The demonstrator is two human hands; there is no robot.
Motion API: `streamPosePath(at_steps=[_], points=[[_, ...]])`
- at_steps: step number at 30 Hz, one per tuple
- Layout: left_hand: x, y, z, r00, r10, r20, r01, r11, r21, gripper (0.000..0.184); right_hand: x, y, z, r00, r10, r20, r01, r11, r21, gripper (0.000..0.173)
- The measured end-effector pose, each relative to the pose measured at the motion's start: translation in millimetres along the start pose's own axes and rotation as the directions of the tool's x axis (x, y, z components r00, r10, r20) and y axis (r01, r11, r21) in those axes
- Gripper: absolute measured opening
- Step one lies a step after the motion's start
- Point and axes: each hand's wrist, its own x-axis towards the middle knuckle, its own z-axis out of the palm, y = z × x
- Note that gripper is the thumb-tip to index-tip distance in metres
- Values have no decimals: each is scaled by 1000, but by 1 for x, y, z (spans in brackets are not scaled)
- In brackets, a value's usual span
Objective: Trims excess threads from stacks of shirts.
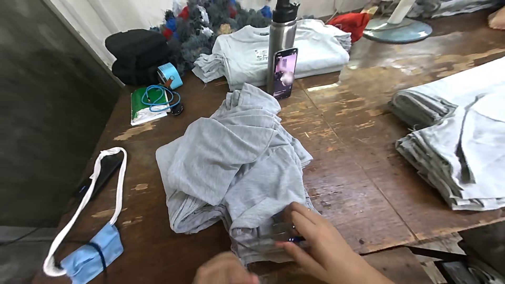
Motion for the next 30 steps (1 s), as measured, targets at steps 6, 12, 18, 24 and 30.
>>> streamPosePath(at_steps=[6, 12, 18, 24, 30], points=[[14, -15, 36, 893, -180, -412, 340, 871, 356, 80, 27, -1, 22, 984, -56, -168, 23, 981, -193, 34], [12, -17, 54, 867, -51, -495, 140, 980, 144, 58, 32, 11, 23, 992, 5, -130, -17, 996, -91, 12], [-1, -7, 29, 894, -45, -445, 180, 947, 267, 27, 20, 13, 1, 964, -73, -255, 179, 887, 425, 12], [-5, -12, 13, 924, 3, -383, 179, 881, 438, 17, 8, 30, -3, 993, 0, 119, -24, 979, 200, 16], [-6, -11, -2, 962, -41, -269, 180, 838, 515, 19, 3, 23, 11, 974, -95, 206, 105, 994, -36, 54]])
